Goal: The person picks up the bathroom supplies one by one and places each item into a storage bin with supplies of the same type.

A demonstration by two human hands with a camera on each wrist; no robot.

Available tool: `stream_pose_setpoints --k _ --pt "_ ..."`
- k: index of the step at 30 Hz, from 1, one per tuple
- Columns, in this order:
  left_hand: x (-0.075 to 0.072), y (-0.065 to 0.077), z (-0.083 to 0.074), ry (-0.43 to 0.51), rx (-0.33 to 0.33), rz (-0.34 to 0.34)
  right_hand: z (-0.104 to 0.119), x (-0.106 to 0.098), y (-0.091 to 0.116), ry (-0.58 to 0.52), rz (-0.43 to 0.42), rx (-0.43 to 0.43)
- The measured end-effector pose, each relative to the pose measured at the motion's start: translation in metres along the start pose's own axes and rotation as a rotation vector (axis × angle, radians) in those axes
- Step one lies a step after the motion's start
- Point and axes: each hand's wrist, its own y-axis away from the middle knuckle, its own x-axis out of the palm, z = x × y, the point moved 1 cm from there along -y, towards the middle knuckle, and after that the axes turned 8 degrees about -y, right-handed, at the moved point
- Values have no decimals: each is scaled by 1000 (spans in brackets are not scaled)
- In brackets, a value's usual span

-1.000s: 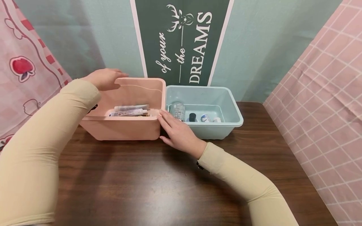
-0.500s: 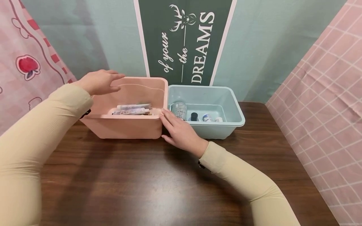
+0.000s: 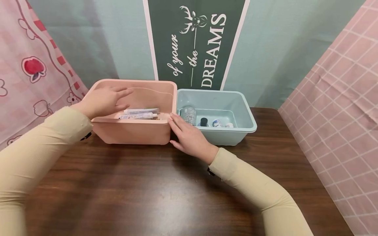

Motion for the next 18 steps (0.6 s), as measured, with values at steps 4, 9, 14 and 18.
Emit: stream_pose_setpoints --k 4,9,14,18 --pt "0 7 -5 12 -9 7 -1 0 0 0 3 13" --pt "3 14 -10 30 -35 -24 -1 -1 -1 -9 8 15" --pt "7 22 -23 46 -46 -91 -1 -3 0 -12 22 27" --pt "12 25 -35 56 -70 -106 -2 -5 2 -14 32 43"
